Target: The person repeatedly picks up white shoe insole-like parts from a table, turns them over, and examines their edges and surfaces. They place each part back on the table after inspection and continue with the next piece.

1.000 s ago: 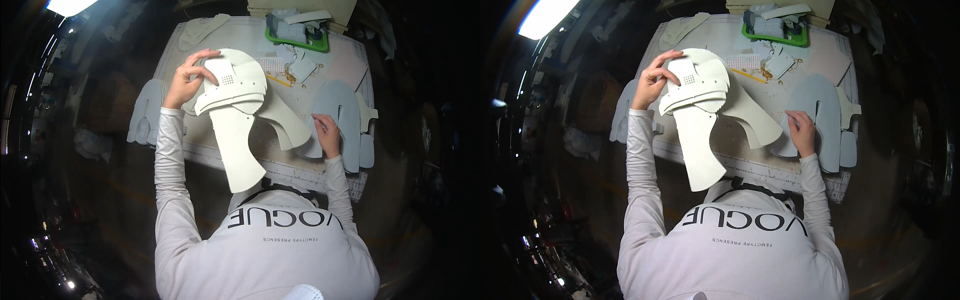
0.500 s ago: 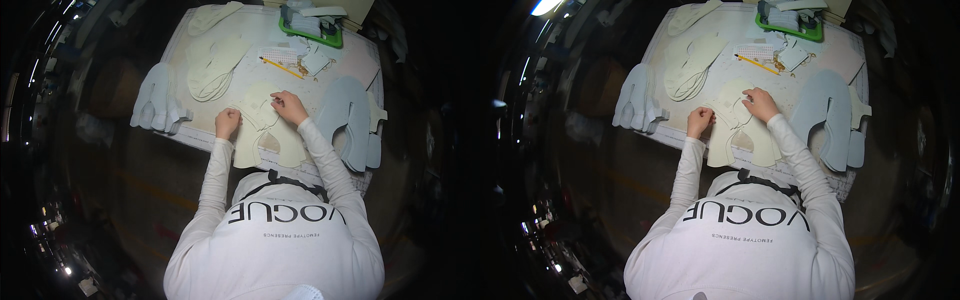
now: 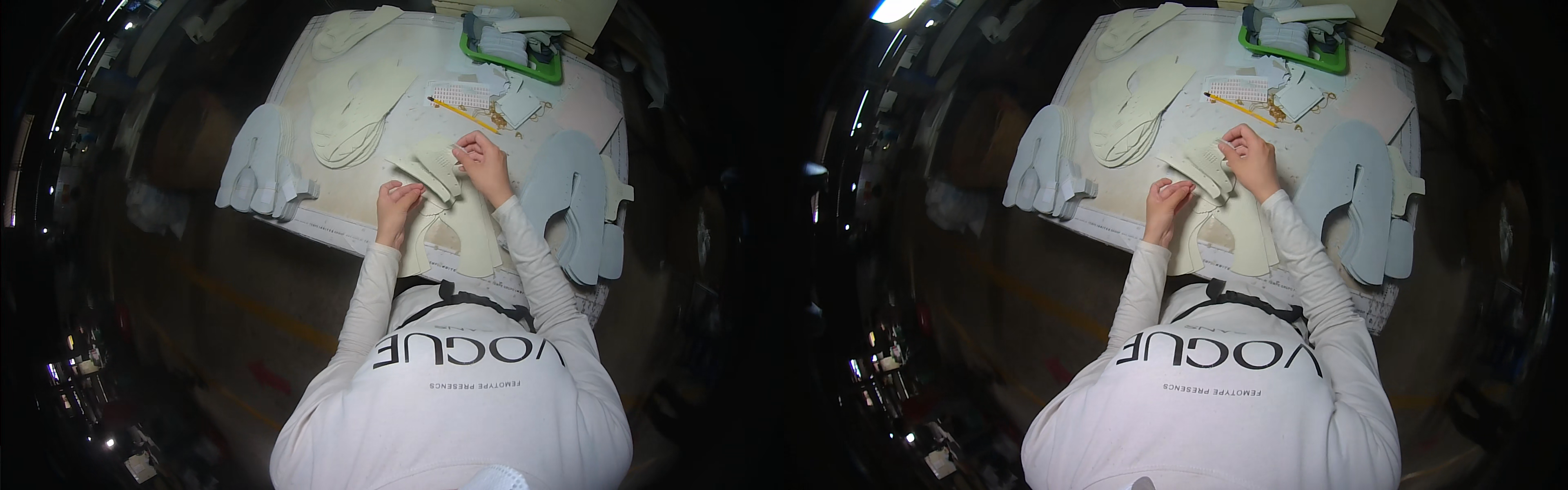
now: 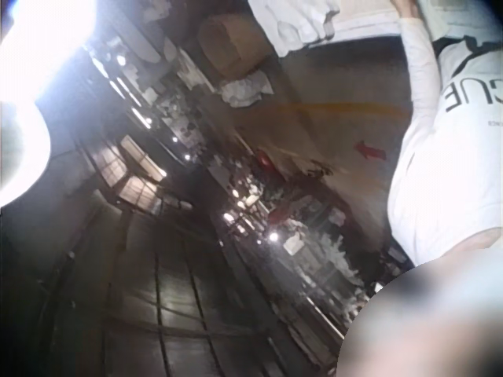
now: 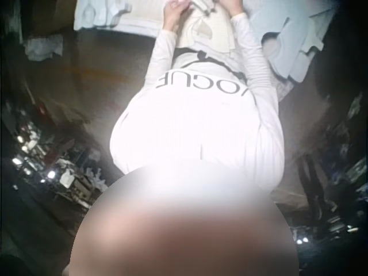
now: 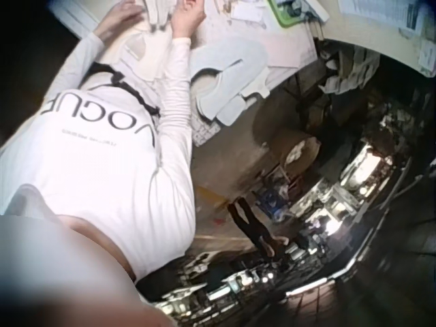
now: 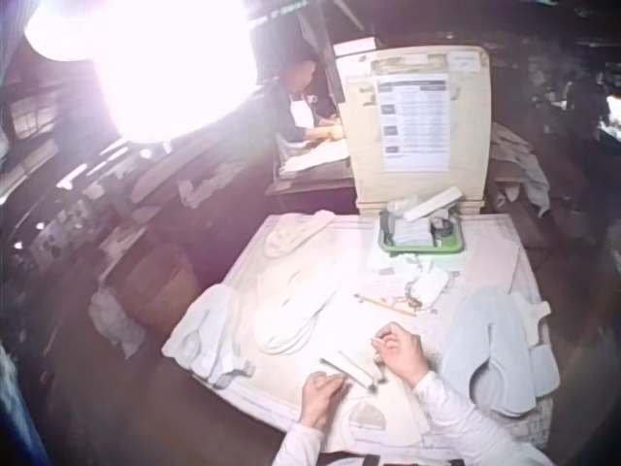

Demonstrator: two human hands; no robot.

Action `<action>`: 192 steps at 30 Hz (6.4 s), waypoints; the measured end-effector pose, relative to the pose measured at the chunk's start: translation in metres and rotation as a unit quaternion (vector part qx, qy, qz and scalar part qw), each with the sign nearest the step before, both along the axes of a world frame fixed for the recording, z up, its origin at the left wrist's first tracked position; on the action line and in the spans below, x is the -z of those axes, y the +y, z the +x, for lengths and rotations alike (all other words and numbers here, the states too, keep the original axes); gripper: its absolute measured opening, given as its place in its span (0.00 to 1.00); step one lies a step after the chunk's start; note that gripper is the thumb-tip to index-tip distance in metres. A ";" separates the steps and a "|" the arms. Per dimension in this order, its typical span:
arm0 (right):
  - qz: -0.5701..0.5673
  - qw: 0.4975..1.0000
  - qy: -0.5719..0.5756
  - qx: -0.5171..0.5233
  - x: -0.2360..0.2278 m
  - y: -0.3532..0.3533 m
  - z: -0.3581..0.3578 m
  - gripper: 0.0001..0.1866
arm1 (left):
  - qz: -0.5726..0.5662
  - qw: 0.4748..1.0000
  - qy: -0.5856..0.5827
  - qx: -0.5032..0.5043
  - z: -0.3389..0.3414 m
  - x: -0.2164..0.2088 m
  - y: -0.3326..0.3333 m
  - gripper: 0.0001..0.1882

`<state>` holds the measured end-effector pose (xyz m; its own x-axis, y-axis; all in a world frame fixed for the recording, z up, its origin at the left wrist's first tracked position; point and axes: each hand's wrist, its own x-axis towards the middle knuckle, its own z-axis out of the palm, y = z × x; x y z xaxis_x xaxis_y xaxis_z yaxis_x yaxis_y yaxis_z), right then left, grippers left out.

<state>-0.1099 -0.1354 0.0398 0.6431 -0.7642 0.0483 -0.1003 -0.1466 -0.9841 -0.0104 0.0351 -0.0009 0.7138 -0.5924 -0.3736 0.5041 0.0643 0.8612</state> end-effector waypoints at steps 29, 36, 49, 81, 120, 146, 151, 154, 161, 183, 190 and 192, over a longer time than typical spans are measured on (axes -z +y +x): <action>0.067 0.983 -0.124 0.117 -0.048 0.005 -0.103 0.08 | 0.154 0.964 -0.194 0.101 0.011 0.002 -0.043 0.15; 0.153 0.970 -0.171 0.078 -0.074 0.015 -0.105 0.09 | -0.055 0.959 0.028 0.275 -0.030 -0.068 -0.024 0.25; 0.137 0.979 -0.141 0.052 -0.061 0.025 -0.099 0.09 | -0.106 0.939 0.027 0.326 -0.051 -0.105 -0.019 0.30; 0.010 0.914 0.065 0.401 0.048 -0.178 -0.302 0.11 | 0.194 0.744 -0.625 0.134 0.007 0.010 -0.013 0.08; -0.360 0.901 0.164 -0.178 0.046 0.056 -0.012 0.13 | 0.116 0.985 -0.099 -0.085 0.062 0.025 0.061 0.14; 0.144 0.983 -0.101 0.046 0.007 0.031 -0.082 0.13 | -0.094 0.960 0.114 0.238 -0.065 -0.040 -0.022 0.21; 0.009 0.993 -0.035 0.110 0.010 0.031 -0.087 0.10 | -0.042 0.969 0.022 0.244 -0.078 -0.043 -0.032 0.20; -0.124 0.979 0.030 0.161 0.008 0.032 -0.094 0.08 | -0.051 0.965 0.019 0.255 -0.086 -0.046 -0.037 0.20; 0.042 0.983 -0.093 0.151 -0.015 -0.013 -0.173 0.09 | -0.050 0.923 -0.052 0.378 -0.097 -0.048 -0.038 0.17; -0.416 0.713 0.370 0.427 0.005 -0.044 -0.293 0.11 | 0.047 0.965 -0.208 0.153 0.003 0.007 0.010 0.11; -0.312 0.924 0.114 0.189 -0.039 -0.031 -0.171 0.07 | 0.198 0.890 -0.405 0.069 0.027 0.014 0.029 0.09; -0.237 0.968 0.062 0.060 -0.021 -0.018 -0.113 0.05 | 0.182 0.867 -0.460 0.067 0.028 0.016 0.015 0.09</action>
<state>-0.2224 -0.1534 0.0613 0.5751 -0.7441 0.3400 -0.2577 -0.5592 -0.7880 0.0171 0.0497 -0.0169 0.7424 -0.6557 0.1374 -0.4245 -0.3017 0.8537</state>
